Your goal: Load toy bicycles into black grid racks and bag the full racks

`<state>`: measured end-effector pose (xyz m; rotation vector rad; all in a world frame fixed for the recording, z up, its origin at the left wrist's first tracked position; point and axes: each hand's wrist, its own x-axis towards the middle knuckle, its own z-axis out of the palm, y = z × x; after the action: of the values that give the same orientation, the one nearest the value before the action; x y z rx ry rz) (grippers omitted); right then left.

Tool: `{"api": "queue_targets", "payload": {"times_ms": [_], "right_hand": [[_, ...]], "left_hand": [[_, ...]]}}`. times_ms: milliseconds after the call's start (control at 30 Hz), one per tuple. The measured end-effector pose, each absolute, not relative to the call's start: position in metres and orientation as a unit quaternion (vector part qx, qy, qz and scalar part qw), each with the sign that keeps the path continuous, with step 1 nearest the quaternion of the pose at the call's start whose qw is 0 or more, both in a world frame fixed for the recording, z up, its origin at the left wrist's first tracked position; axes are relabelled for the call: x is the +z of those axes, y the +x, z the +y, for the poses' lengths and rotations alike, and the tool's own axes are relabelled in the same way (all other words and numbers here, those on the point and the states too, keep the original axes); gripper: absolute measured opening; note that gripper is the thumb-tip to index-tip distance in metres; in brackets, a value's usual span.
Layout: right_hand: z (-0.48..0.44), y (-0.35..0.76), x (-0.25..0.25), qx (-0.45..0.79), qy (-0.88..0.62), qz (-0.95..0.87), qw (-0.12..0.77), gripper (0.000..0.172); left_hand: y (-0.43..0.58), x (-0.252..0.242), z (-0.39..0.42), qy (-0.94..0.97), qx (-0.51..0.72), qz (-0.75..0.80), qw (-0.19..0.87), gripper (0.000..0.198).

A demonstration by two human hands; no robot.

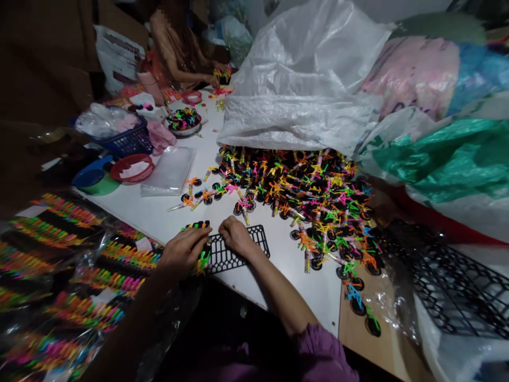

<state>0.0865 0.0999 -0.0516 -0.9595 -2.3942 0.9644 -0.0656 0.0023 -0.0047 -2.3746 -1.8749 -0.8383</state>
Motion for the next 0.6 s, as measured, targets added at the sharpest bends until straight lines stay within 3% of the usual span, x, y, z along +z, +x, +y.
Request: {"api": "queue_targets", "payload": {"times_ms": [133,233,367,467,600], "right_hand": [[0.101,0.11,-0.034,0.258,-0.486,-0.806,0.217,0.02],[0.117,0.118,-0.025,0.194,-0.593,-0.77,0.134,0.03],[0.135,0.113,-0.028,0.197,-0.623,-0.753,0.078,0.022],[0.126,0.105,-0.034,0.329,-0.583,-0.729,0.142,0.018],[0.086,0.096,-0.046,0.583,-0.416,-0.664,0.215,0.014]], "left_hand": [[-0.066,-0.001,-0.001,-0.739,-0.3,-0.603,0.018,0.019],[-0.065,0.0,-0.001,-0.74,-0.279,-0.612,0.009,0.017],[-0.063,0.0,0.001,-0.748,-0.252,-0.615,-0.013,0.019],[-0.063,-0.002,0.001,-0.748,-0.255,-0.613,-0.022,0.019],[-0.064,-0.005,0.001,-0.754,-0.274,-0.597,-0.015,0.018]]}}
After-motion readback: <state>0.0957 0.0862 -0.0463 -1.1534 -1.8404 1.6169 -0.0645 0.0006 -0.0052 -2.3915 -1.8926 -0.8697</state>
